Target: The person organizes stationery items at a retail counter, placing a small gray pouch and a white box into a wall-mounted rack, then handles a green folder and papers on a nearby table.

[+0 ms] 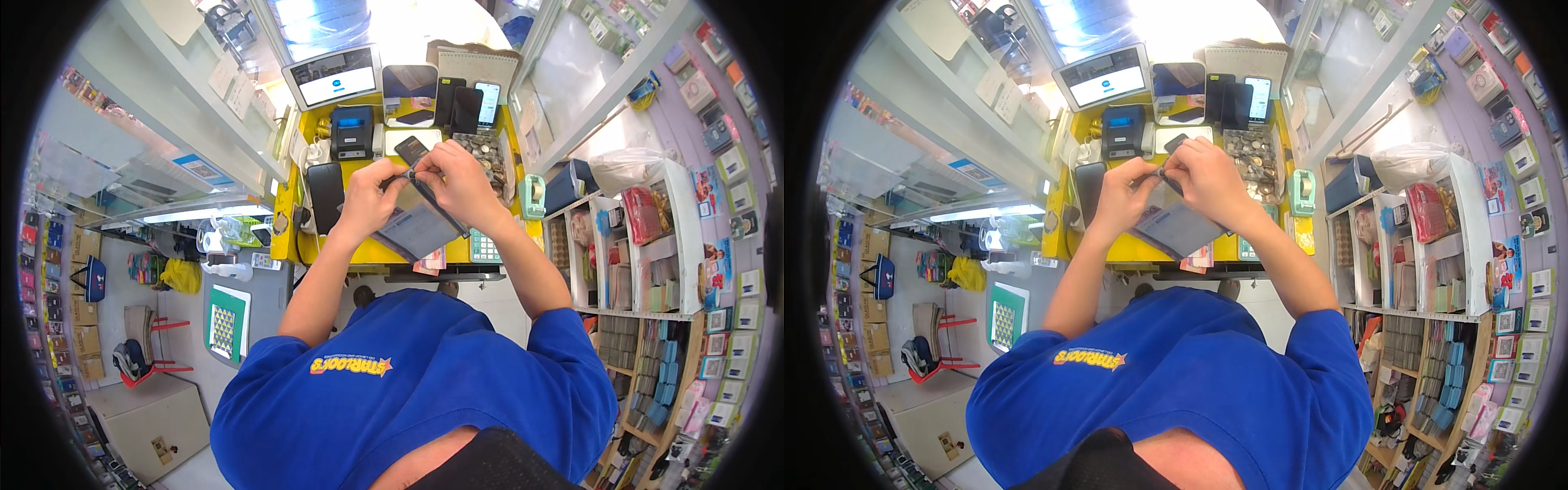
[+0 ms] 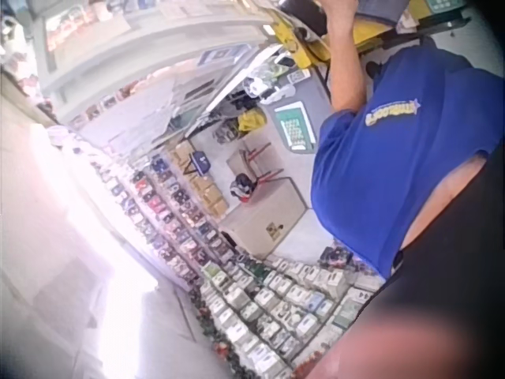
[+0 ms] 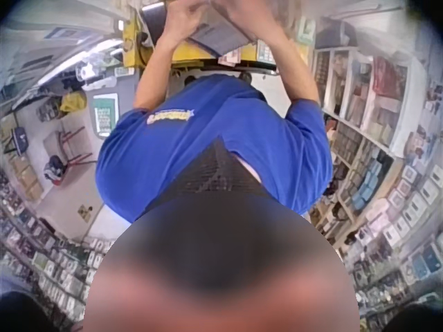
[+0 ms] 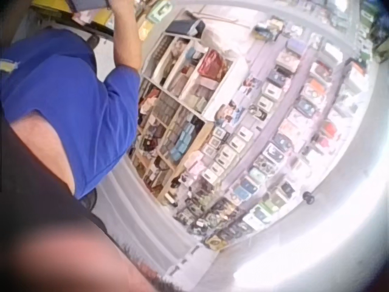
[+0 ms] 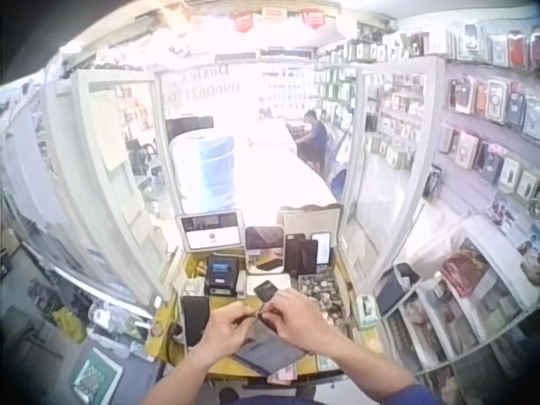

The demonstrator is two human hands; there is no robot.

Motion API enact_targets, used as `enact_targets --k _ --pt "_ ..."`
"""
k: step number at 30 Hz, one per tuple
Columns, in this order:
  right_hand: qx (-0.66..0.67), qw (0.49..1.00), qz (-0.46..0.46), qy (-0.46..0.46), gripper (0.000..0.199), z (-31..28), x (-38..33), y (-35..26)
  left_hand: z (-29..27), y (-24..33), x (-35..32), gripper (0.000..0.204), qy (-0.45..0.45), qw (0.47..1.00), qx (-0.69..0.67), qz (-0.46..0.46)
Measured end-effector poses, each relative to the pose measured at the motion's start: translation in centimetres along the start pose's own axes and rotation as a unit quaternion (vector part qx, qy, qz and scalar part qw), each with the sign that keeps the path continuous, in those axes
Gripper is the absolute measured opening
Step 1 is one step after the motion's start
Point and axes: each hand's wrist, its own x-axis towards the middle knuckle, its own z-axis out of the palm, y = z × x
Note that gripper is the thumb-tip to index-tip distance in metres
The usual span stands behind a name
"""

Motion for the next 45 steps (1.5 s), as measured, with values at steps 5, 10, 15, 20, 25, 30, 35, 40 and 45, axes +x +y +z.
enact_targets --k 5,10,15,20,25,30,35,40,45 --pt "0.025 1.0 -0.01 0.014 0.007 -0.2 0.2 0.2 -0.1 0.4 0.1 0.011 -0.021 1.0 -0.009 0.004" --pt "0.227 0.956 0.171 -0.079 0.01 -0.9 0.5 1.3 -1.0 0.6 0.2 0.009 -0.057 0.994 -0.087 0.02" --pt "0.16 0.986 0.038 0.01 0.011 -0.4 0.4 0.9 -1.1 0.6 0.2 0.011 -0.051 0.991 -0.121 -0.012" --pt "-0.084 0.979 -0.182 0.047 0.022 -1.1 0.2 0.2 -1.4 0.4 0.2 0.015 -0.058 0.989 -0.127 -0.056" --pt "-0.108 0.977 -0.186 -0.012 0.019 -1.9 0.6 0.0 -1.8 0.4 0.3 0.017 -0.103 0.991 -0.08 -0.029" --pt "-0.098 0.976 -0.185 -0.053 0.016 -2.2 0.6 0.3 -1.2 0.2 0.0 0.016 -0.063 0.989 -0.112 -0.071" --pt "0.065 0.993 -0.096 -0.012 0.019 -1.8 0.8 0.4 -1.4 0.0 0.1 0.014 -0.045 0.988 -0.13 -0.066" --pt "-0.036 0.987 -0.157 -0.005 0.023 -1.6 0.5 0.4 -2.0 0.1 0.1 0.013 -0.075 0.99 -0.102 -0.062" --pt "0.192 0.979 0.017 0.065 0.013 -0.9 0.2 0.3 -1.5 -0.3 -0.1 0.012 -0.072 0.984 -0.149 -0.073"
